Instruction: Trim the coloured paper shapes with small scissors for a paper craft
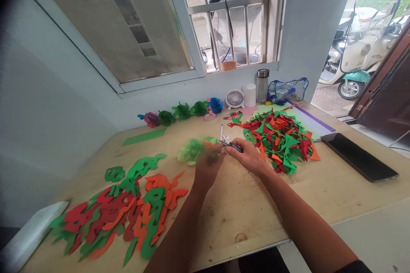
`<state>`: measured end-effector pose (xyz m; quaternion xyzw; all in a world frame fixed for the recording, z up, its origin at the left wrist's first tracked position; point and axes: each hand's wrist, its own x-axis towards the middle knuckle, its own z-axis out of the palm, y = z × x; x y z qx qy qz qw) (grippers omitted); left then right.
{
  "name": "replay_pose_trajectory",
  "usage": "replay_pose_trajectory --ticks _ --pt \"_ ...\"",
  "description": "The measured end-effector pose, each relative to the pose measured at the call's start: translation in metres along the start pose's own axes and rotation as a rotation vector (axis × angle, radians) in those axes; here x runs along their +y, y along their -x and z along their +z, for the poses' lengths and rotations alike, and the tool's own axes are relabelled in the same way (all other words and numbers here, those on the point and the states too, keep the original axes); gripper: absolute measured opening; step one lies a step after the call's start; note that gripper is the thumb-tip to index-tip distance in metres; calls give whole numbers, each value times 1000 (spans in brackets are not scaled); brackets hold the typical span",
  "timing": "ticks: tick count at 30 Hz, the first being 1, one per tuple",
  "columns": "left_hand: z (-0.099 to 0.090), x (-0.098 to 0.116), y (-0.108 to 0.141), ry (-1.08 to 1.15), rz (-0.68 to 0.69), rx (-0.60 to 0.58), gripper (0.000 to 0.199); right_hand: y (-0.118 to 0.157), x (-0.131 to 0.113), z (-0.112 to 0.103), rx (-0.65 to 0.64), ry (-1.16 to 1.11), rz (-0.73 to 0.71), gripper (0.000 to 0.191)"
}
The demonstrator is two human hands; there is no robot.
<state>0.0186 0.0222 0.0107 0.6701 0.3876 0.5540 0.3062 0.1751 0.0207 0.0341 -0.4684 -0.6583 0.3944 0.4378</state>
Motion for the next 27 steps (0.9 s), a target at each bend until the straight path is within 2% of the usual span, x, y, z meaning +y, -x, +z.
replay_pose_trajectory --ticks 27 --pt "-1 -1 -1 -20 41 -15 25 -1 1 -1 -3 6 4 37"
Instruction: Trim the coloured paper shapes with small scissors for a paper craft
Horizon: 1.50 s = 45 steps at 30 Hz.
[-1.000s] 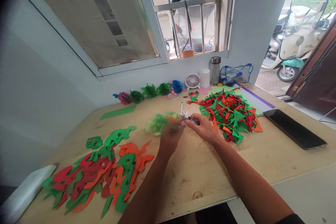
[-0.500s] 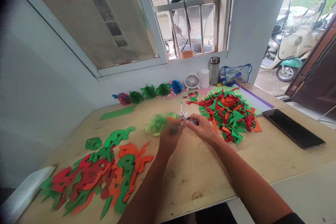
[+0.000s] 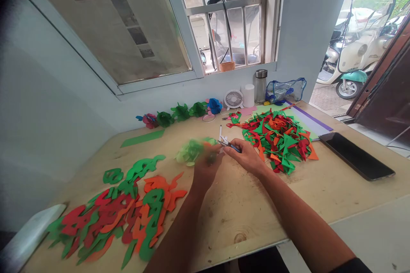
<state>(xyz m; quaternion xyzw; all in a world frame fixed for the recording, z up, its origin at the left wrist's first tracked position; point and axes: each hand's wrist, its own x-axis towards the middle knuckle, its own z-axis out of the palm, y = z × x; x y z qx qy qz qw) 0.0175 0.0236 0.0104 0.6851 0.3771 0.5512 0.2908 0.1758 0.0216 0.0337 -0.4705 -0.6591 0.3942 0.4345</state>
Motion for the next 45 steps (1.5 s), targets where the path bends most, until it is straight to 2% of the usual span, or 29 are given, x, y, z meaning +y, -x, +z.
replay_pose_trajectory --ticks 14,22,30,35,40,45 --pt "0 2 0 -12 12 13 24 0 2 -1 -2 38 -38 37" --pt "1 -4 0 -20 10 5 27 -2 4 -1 68 175 -108 35" --pt "0 -5 1 -22 0 5 28 0 2 0 148 324 -93 31" --pt "0 -1 0 -2 -38 13 28 -1 2 -2 199 328 -103 33" --pt "-1 -3 -1 90 -147 79 28 -1 3 -1 109 307 -78 32" --pt "-1 -5 -2 154 -200 112 29 -1 1 1 83 280 -56 33"
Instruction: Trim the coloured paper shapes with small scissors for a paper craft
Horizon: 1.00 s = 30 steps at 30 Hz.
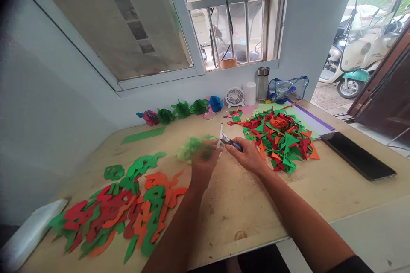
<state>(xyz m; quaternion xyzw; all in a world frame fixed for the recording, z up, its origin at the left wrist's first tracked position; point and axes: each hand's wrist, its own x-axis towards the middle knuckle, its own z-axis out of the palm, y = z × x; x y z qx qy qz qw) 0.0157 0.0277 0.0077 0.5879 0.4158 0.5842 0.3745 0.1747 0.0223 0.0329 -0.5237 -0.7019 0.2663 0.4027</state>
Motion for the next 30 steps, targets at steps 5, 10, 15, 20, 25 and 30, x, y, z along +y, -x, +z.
replay_pose_trajectory --ticks 5,10,15,20,25,30 --pt "2 1 1 11 3 -7 27 1 -4 0 -27 -26 12 33" --pt "4 4 2 27 22 -30 26 1 -4 1 -41 -35 -2 32" --pt "5 2 3 30 24 -59 27 1 -4 2 -42 -44 -11 32" --pt "5 -1 3 54 9 -60 27 1 -3 2 -31 -44 -27 34" --pt "5 1 4 52 -3 -81 28 1 -1 1 -23 -15 -45 33" --pt "4 3 4 17 -13 -78 28 2 -1 1 24 70 -55 31"
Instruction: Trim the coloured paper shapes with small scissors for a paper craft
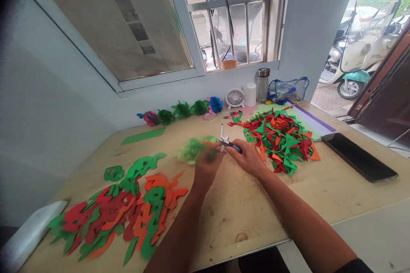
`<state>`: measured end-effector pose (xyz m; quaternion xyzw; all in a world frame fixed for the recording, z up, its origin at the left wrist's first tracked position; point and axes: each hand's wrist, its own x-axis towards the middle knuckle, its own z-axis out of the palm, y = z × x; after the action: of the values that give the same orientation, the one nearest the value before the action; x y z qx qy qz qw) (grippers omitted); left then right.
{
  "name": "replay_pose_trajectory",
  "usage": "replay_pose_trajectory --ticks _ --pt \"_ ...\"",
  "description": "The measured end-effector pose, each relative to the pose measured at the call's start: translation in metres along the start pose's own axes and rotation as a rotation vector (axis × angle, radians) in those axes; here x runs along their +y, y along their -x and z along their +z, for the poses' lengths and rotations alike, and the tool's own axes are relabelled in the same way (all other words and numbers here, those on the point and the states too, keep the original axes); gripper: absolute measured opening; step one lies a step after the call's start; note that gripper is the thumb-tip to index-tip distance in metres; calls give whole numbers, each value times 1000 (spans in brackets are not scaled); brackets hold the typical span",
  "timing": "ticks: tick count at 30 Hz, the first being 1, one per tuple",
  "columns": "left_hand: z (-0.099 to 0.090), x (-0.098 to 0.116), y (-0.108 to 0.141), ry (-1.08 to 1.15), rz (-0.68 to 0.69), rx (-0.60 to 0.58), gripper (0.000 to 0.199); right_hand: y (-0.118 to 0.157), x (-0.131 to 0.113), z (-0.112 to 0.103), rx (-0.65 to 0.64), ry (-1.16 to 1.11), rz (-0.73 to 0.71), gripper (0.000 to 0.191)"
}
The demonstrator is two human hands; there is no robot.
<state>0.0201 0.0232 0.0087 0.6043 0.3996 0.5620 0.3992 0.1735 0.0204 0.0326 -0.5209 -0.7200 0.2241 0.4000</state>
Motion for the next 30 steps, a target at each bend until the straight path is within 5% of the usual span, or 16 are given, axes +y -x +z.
replay_pose_trajectory --ticks 21,26,30 --pt "-1 -4 -1 -225 140 26 28 6 4 8 226 456 -40 32" --pt "3 -3 0 -345 196 31 27 4 6 5 370 518 -7 36" --pt "9 -8 0 -408 252 27 28 4 4 5 348 551 -42 37"
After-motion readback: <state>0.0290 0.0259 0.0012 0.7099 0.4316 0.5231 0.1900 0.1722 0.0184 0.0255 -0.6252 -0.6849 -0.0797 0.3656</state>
